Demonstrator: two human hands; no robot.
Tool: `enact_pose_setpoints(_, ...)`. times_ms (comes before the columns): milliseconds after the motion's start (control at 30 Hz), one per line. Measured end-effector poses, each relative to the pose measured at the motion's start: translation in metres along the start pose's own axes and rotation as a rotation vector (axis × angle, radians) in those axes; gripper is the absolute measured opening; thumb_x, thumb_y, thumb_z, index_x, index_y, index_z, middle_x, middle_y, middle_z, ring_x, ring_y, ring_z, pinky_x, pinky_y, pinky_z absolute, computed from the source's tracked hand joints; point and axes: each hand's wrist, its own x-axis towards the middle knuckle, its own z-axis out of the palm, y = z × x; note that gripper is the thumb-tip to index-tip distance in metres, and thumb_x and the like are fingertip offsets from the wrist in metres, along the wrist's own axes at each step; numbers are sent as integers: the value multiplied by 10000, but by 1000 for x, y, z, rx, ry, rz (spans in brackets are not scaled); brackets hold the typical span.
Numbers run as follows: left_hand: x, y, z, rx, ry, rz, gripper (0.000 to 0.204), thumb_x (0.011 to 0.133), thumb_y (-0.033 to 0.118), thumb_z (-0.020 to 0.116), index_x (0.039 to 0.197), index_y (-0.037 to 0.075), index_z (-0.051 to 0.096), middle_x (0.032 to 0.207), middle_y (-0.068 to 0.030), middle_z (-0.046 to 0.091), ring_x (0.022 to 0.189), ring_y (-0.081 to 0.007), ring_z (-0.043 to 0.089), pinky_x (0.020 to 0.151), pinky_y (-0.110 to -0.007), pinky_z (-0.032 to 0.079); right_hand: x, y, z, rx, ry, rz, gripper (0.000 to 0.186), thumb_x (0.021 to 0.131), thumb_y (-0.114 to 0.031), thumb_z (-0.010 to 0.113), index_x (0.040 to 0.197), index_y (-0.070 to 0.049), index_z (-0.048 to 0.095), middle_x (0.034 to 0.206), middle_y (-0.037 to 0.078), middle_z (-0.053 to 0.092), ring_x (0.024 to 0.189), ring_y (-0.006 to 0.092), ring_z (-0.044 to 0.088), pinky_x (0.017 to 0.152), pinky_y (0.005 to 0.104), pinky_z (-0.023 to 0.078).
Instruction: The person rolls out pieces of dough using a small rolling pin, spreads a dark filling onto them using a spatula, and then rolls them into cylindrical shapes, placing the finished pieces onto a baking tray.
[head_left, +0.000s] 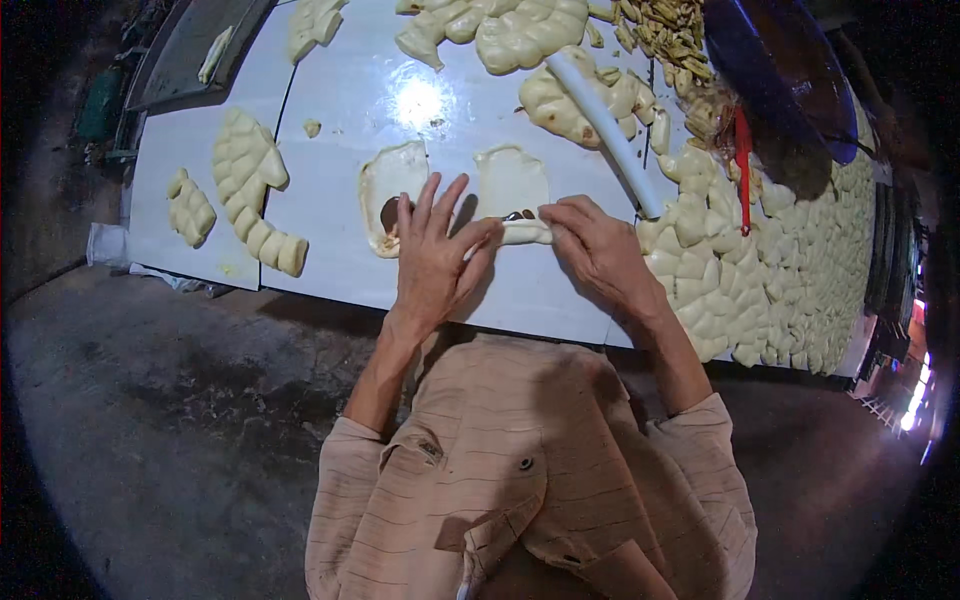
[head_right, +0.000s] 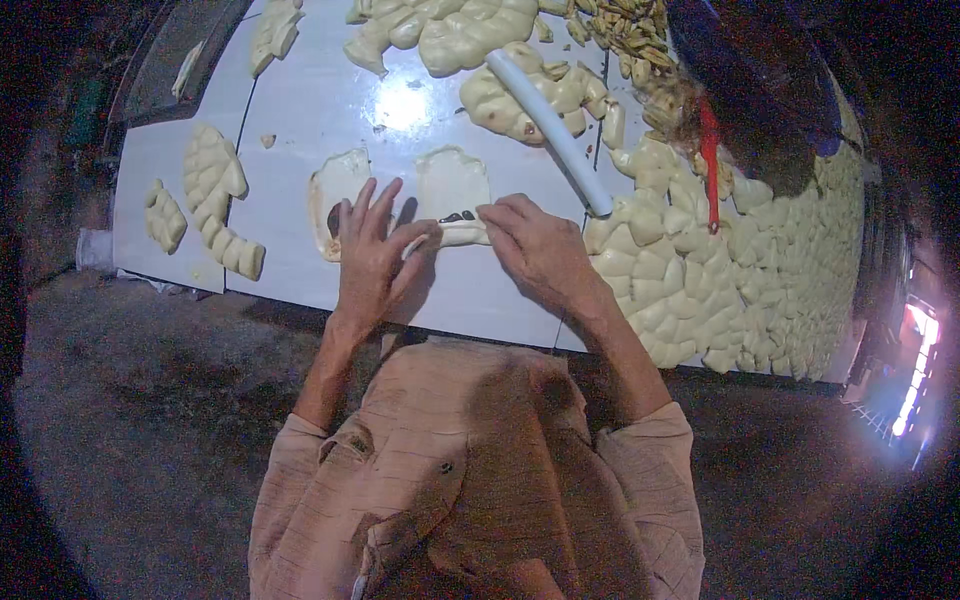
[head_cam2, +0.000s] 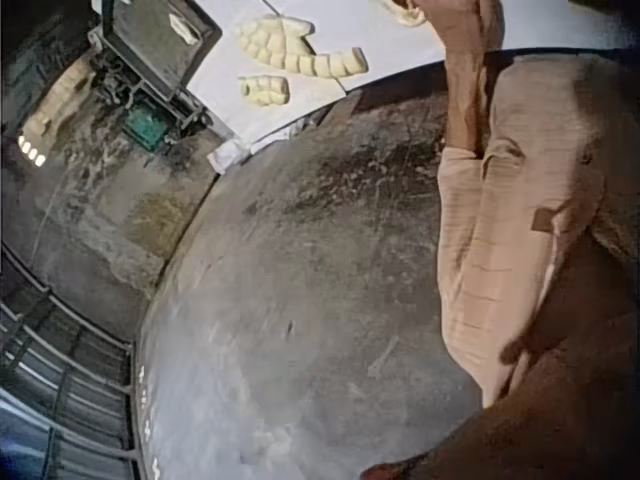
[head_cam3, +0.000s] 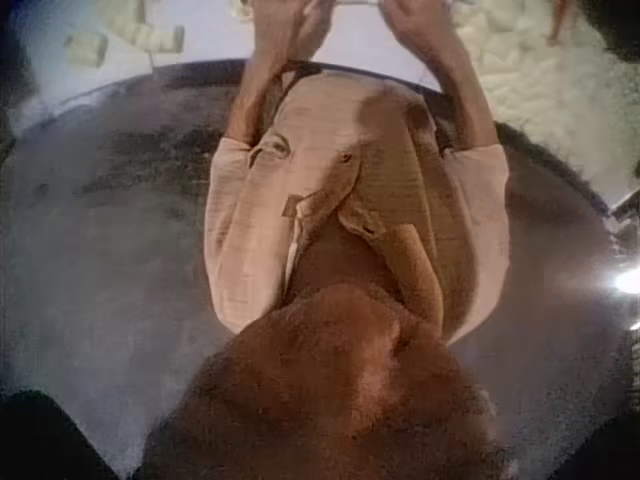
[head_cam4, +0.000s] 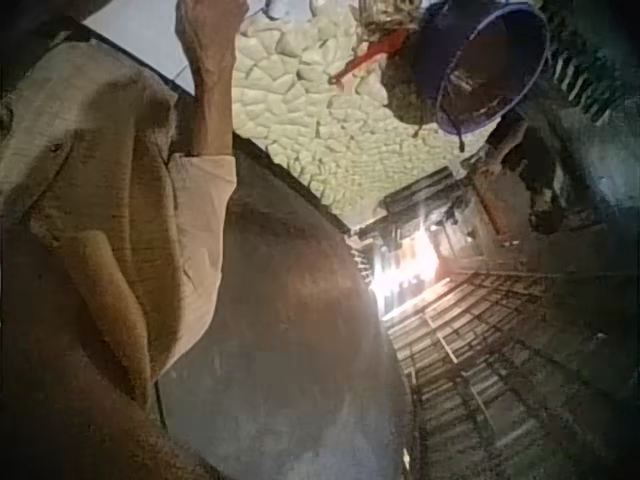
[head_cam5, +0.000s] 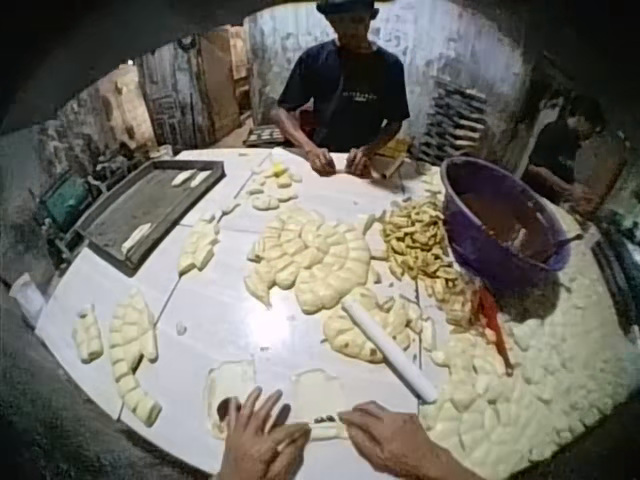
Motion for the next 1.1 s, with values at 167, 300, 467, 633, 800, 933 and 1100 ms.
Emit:
enact_pose_setpoints(167, 14, 3, 5, -15, -80, 127, 266, 849, 359, 773, 1058, 194, 749, 1527, -128, 462, 1464, -403, 322, 1135, -703, 250, 1, 10, 6, -222, -22, -231, 280, 926, -239, 689, 1177, -118, 675, 1135, 111, 632, 912, 326, 688, 745, 432, 566)
enact_pose_setpoints(300, 20, 0, 8, -43, -69, 119, 216, 879, 340, 755, 950, 135, 755, 1517, -121, 484, 1467, -400, 324, 1147, -674, 256, 11, 10, 8, -117, -51, -129, 203, 953, -271, 663, 1014, -78, 666, 991, 109, 625, 837, 315, 681, 694, 422, 558)
enact_pose_setpoints(467, 25, -1, 6, 29, -29, -60, 229, 903, 312, 734, 1007, 108, 731, 1466, -160, 519, 1432, -418, 376, 1130, -706, 245, 21, 1, 10, -293, -36, 124, 232, 990, -293, 606, 982, -67, 656, 953, 106, 621, 780, 341, 679, 675, 455, 552)
enact_pose_setpoints(633, 19, -6, -9, -15, -55, 65, 287, 870, 393, 757, 1043, 166, 732, 1470, -126, 518, 1452, -401, 356, 1167, -689, 209, 13, 11, 13, -186, 204, 99, 285, 961, -308, 648, 1151, -96, 637, 1036, 102, 626, 830, 307, 690, 690, 456, 553)
enact_pose_setpoints(800, 22, -16, -4, 21, -49, 129, 194, 833, 308, 797, 916, 152, 716, 1367, -91, 600, 1404, -331, 439, 1149, -660, 292, 19, 19, 11, -287, 47, -212, 251, 920, -275, 701, 1114, -121, 660, 991, 79, 633, 807, 270, 681, 662, 406, 552)
enact_pose_setpoints(933, 32, -17, 2, 46, 92, 85, 173, 859, 275, 777, 945, 142, 711, 1280, -85, 643, 1318, -325, 520, 1131, -613, 335, 24, 24, 14, -254, 51, -215, 261, 909, -284, 713, 1097, -108, 669, 947, 75, 641, 787, 265, 681, 646, 404, 550)
enact_pose_setpoints(1100, 28, -16, 1, -1, 52, 141, 226, 848, 288, 787, 1019, 156, 720, 1274, -81, 643, 1292, -323, 538, 1124, -618, 340, 22, 25, 12, -350, 65, -380, 383, 887, -260, 732, 1239, -137, 644, 1007, 96, 655, 787, 280, 676, 637, 393, 549)
